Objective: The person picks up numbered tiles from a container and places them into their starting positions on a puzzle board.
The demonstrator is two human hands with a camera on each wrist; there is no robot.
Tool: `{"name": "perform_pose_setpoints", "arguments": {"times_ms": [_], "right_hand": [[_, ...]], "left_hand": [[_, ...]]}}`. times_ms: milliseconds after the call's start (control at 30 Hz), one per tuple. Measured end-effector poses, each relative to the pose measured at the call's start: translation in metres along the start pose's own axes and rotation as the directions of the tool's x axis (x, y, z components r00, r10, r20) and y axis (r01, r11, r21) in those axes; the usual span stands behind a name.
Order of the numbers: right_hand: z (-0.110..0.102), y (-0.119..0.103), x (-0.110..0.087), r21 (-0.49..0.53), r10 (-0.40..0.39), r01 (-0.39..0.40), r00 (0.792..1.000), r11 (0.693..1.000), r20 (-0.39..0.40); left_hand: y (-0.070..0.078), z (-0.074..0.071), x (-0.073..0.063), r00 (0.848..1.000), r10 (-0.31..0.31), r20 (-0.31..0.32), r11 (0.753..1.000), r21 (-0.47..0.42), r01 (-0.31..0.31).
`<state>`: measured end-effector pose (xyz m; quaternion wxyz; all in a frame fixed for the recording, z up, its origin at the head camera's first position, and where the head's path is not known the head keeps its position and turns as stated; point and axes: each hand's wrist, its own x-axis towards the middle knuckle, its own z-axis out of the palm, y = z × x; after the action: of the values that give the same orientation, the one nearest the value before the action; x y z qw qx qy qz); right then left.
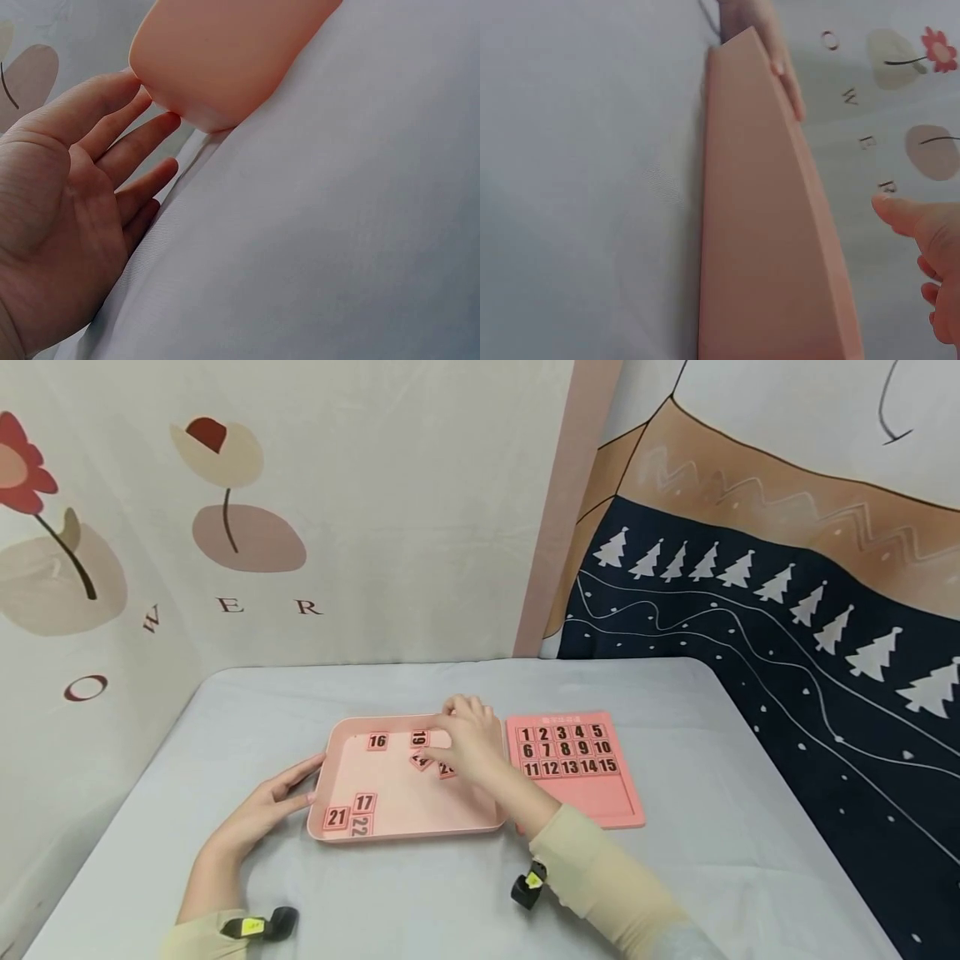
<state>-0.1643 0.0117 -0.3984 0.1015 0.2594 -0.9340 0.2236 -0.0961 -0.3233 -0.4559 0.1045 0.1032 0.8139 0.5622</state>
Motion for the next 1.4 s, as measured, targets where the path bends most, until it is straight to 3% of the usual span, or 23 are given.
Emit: {"name": "perform_pose_setpoints", "arguments": {"times_ms": [233,667,900,1400], "right_hand": [[0.023,-0.009,0.022,-0.03,-0.021,0.023,0.997,0.999,0.073],[0.056,-0.019,0.054,-0.132,0.012,0.012,0.984,0.991,0.178],[0.067,-0.026,0.062,-0.196,0.068,-0.025,0.973,0.98,0.221],[0.086,-0.03,0.059,-0.149,0.129,-0.103,0.976,0.983,0.173]], "left_hand": [[0.002,0.001,0.0,1.0,-0.004,0.009,1.0,0.003,0.004],[0.0,-0.002,-0.001,1.0,0.022,0.013,1.0,-0.01,-0.021],[0.001,-0.003,-0.001,1.0,0.024,0.017,1.0,-0.008,-0.024],[-0.002,-0.003,0.001,1.0,0.017,0.022,1.0,-0.012,-0.017]]}}
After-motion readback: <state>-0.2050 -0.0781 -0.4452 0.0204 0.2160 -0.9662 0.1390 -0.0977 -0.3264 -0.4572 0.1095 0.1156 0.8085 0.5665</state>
